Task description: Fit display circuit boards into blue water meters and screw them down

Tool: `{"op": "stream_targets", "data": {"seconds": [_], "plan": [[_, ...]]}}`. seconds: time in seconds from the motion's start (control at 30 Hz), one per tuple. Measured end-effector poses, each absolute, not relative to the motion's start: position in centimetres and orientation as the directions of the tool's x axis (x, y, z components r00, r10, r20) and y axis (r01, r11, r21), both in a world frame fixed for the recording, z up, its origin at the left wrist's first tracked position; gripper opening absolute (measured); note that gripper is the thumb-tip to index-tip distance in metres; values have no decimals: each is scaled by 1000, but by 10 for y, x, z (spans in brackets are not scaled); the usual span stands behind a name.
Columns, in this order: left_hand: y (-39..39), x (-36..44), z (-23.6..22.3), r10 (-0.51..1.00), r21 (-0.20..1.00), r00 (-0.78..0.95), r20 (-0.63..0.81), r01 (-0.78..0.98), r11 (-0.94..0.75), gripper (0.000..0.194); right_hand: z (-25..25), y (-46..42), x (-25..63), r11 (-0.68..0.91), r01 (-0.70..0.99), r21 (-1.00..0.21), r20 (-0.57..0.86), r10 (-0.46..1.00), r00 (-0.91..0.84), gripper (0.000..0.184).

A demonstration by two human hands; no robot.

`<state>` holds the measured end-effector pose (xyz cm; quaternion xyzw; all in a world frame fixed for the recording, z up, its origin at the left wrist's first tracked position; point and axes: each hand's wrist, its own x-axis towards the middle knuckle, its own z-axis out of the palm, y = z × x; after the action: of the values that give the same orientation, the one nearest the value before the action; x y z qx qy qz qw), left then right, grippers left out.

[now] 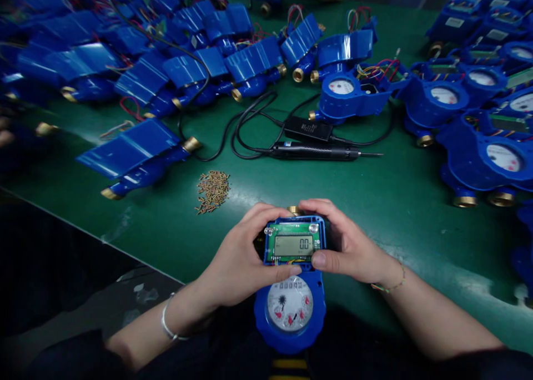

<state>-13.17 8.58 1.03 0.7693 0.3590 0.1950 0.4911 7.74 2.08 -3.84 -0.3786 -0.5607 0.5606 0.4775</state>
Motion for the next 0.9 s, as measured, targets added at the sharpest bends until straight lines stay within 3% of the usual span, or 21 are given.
{"op": "stream_targets", "data": {"seconds": [0.1, 0.2, 0.27, 0.4, 0.67, 0.9], "plan": [[87, -133, 10, 736, 896, 674, -57, 360, -260, 59, -30, 17, 82, 328, 146, -933, 295, 933, -207, 54], [86, -133, 9, 736, 898, 675, -53, 355, -261, 59, -19, 15, 86, 582, 443, -682, 467, 813, -348, 30], [85, -133, 8, 737, 899, 674, -47, 350, -263, 59, -14, 14, 87, 645, 501, -576, 471, 764, -441, 25], [83, -133, 7, 735, 907, 677, -45, 336, -255, 58, -15, 15, 86, 678, 534, -506, 430, 735, -525, 27], [86, -134, 5, 713, 908, 699, -46, 327, -261, 60, -27, 17, 78, 662, 418, -622, 482, 744, -463, 24], [86, -136, 4, 715, 929, 697, -51, 296, -223, 61, -29, 9, 76, 508, 296, -808, 361, 826, -433, 29]]}}
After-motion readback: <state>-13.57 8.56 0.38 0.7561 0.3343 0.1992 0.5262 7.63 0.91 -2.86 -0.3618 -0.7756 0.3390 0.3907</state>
